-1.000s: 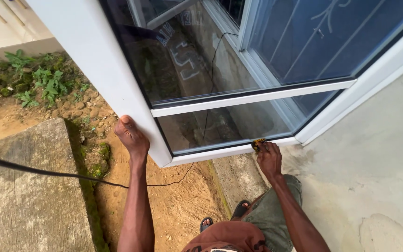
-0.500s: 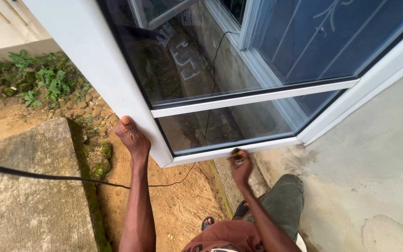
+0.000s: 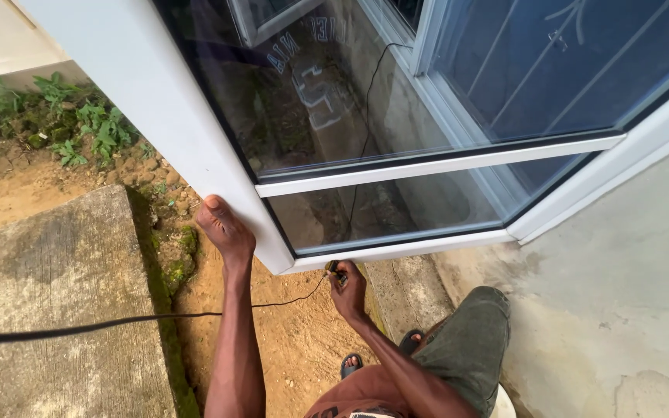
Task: Cleaning the glass and frame of an open window using a wet cloth.
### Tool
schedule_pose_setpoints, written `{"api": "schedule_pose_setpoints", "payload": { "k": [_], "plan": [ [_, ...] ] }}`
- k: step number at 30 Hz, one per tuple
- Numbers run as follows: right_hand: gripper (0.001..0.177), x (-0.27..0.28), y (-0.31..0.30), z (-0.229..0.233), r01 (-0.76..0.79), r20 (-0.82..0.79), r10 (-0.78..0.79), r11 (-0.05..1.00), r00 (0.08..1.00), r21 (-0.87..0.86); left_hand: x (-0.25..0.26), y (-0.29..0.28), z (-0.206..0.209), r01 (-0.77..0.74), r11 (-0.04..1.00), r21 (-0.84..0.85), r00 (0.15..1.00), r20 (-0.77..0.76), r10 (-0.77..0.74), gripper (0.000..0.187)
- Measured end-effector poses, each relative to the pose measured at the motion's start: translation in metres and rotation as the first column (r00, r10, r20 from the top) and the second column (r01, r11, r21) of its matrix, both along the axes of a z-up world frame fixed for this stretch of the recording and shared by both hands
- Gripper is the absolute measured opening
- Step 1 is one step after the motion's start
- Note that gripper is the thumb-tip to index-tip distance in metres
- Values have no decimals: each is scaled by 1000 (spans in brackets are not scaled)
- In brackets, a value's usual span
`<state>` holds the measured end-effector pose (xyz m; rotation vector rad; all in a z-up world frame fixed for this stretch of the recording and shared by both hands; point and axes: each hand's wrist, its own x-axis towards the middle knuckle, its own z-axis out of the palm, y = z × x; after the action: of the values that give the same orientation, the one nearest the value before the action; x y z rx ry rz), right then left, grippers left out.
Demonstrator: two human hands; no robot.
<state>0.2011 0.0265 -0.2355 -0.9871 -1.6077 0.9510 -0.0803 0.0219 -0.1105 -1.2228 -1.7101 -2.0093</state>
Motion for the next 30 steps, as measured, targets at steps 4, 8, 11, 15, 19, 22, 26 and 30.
{"api": "schedule_pose_setpoints", "payload": {
  "k": [4, 8, 11, 15, 19, 22, 26, 30],
  "plan": [
    [28, 20, 6, 26, 17, -50, -18, 999, 999, -35, 14, 3, 7, 36, 999, 17, 999, 40, -36, 70],
    [22, 68, 35, 16, 152, -178, -174, 980, 968, -131, 22, 2, 13, 4, 1000, 5, 997, 79, -4, 68],
    [23, 112, 67, -12, 303, -212, -328, 943, 921, -140, 12, 4, -4, -15, 1000, -7, 994, 109, 15, 66],
    [25, 156, 85, -12, 305, -400, -430, 890, 809, -340, 4, 6, -17, -66, 998, -10, 989, 134, 67, 61],
    [25, 148, 76, -4, 326, -409, -482, 859, 775, -395, 7, 6, -21, -74, 997, 6, 986, 150, 72, 59],
    [28, 116, 53, 21, 290, -334, -396, 900, 855, -325, 6, 6, -23, -76, 997, -9, 984, 162, 76, 58],
    [27, 82, 35, 3, 216, -365, -342, 914, 866, -343, 10, 4, -25, -135, 990, -29, 982, 130, 138, 57],
    [20, 82, 37, -10, 262, -349, -449, 844, 823, -468, 0, 6, -23, -102, 995, -24, 987, 124, 104, 59]
  ]
}}
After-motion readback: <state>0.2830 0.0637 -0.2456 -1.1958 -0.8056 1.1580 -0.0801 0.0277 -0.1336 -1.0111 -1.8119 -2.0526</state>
